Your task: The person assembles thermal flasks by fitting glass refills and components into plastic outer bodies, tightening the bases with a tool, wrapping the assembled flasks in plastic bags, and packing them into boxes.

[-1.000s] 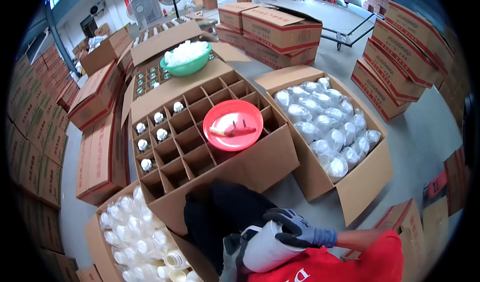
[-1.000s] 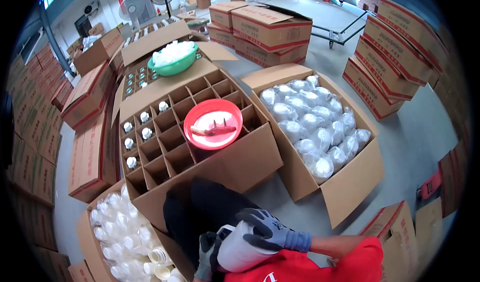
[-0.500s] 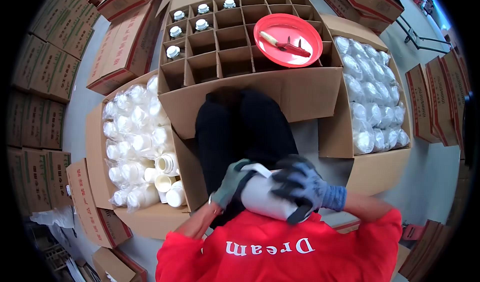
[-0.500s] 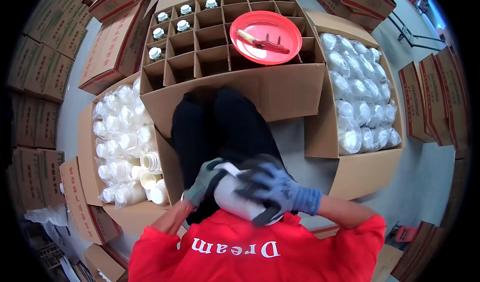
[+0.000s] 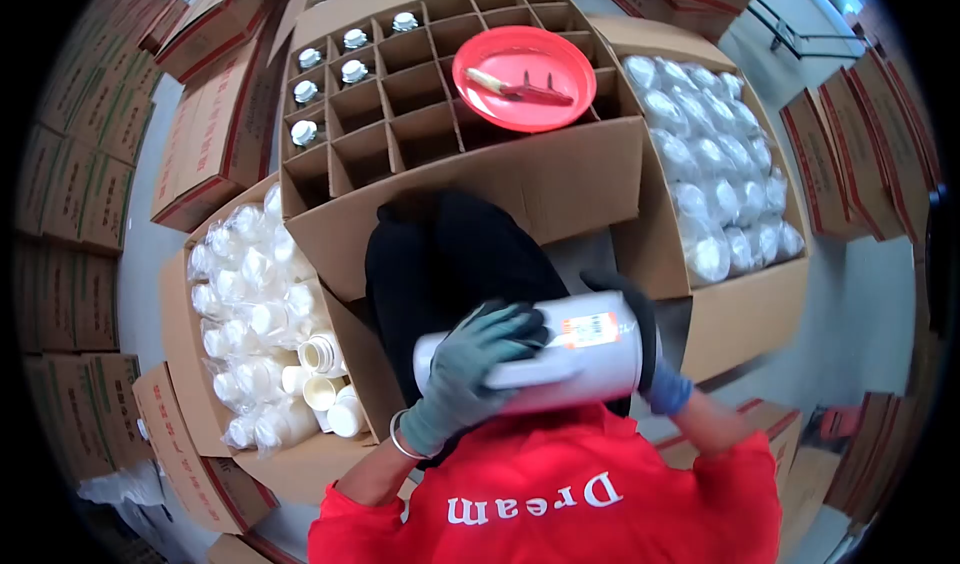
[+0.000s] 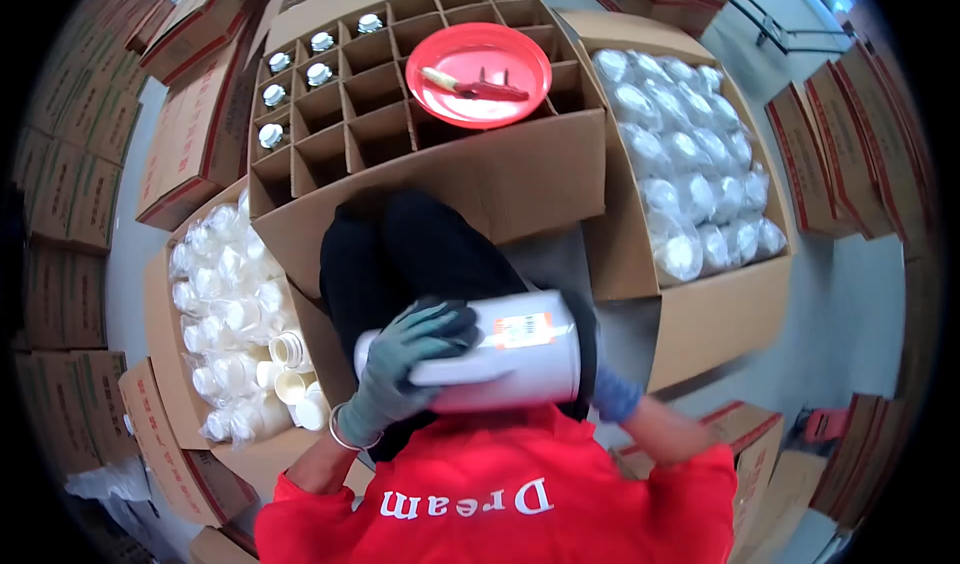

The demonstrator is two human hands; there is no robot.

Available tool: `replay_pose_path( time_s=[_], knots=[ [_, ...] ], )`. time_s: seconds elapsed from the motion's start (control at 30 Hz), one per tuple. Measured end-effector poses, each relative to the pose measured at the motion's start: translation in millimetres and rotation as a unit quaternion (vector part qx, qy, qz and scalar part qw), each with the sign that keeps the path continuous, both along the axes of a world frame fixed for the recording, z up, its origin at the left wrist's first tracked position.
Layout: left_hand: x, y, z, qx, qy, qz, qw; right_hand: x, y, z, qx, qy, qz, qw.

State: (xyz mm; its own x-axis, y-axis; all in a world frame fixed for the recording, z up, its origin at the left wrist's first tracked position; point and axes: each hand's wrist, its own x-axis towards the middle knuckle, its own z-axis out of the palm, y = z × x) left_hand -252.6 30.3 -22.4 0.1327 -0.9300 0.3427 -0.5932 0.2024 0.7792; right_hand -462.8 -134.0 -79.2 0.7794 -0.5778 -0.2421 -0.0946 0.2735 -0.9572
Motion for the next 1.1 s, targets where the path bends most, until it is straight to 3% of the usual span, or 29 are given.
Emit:
replay_pose_path(
  time_s=[0.03,0.1,0.13,0.17,0.2,0.27,0.3,0.33,0.37,0.4,0.43,0.47,0.5,0.53,0.57,0.63,0.67,0.7,0.77,0.8,0.9,0.93,1.0,1.03,1.1],
  knots=[
    [-4,-8,33,0.018,-0.134,-0.062,0.989,8,-7,6,0.053,-0.007,-0.028,0.998],
    [11,-17,27,-0.022,-0.103,-0.056,0.993,22,-19,19,0.155,-0.027,-0.093,0.983],
    [18,-14,12,0.056,0.106,0.019,0.993,29,-22,36,-0.095,0.001,-0.063,0.993],
    [24,-12,13,0.135,0.31,0.087,0.937,31,-22,38,-0.221,-0.054,-0.034,0.973],
    [37,-17,18,0.288,0.401,0.112,0.862,33,-24,41,-0.34,-0.113,-0.02,0.933],
    [27,-20,21,0.071,0.127,0.069,0.987,35,-31,42,-0.237,-0.094,0.068,0.965],
    [19,-25,23,-0.043,-0.015,0.039,0.998,40,-34,37,-0.175,-0.081,0.075,0.978],
    [9,-31,48,-0.006,-0.2,-0.038,0.979,47,-38,22,-0.074,-0.071,0.05,0.993],
    [1,-33,52,-0.028,-0.259,-0.064,0.963,48,-43,10,0.047,-0.085,0.026,0.995],
    [10,-36,53,-0.009,-0.235,-0.055,0.97,49,-48,2,0.188,-0.119,0.009,0.975],
    [23,-39,55,0.007,-0.21,-0.04,0.977,53,-56,-1,0.493,-0.132,-0.029,0.859],
    [38,-41,40,-0.07,-0.107,0.003,0.992,50,-55,8,0.06,-0.081,0.097,0.99],
    [51,-38,14,-0.035,0.04,0.064,0.997,48,-55,17,-0.392,0.04,0.065,0.917],
    [58,-40,24,0.107,0.161,0.123,0.973,62,-53,30,-0.356,0.035,0.018,0.934],
    [61,-41,33,0.247,0.28,0.178,0.911,73,-49,40,-0.315,0.034,-0.027,0.948],
    [59,-37,22,0.141,0.244,0.197,0.939,76,-52,52,-0.243,-0.085,0.036,0.966],
    [56,-39,23,0.025,0.146,0.177,0.973,78,-53,57,-0.204,-0.144,0.064,0.966],
    [57,-38,29,-0.007,0.06,0.166,0.984,81,-51,61,-0.199,-0.143,0.065,0.967],
    [66,-32,36,-0.056,0.027,0.16,0.985,96,-57,68,-0.195,-0.147,0.081,0.966],
    [74,-27,43,-0.054,0.005,0.162,0.985,105,-57,67,-0.19,-0.183,0.09,0.96],
    [97,-17,57,-0.064,-0.059,0.178,0.98,150,-72,69,-0.317,-0.223,0.165,0.907],
    [110,-9,49,-0.064,-0.043,0.196,0.978,175,-84,53,-0.127,-0.175,0.154,0.964],
    [129,10,34,-0.031,0.031,0.265,0.963,220,-131,64,-0.141,-0.091,0.157,0.973],
    [132,21,21,-0.004,0.115,0.338,0.934,247,-177,30,-0.477,-0.02,0.087,0.874],
    [145,47,-11,0.048,0.167,0.405,0.898,271,-226,12,-0.709,0.283,0.073,0.642]
  ],
)
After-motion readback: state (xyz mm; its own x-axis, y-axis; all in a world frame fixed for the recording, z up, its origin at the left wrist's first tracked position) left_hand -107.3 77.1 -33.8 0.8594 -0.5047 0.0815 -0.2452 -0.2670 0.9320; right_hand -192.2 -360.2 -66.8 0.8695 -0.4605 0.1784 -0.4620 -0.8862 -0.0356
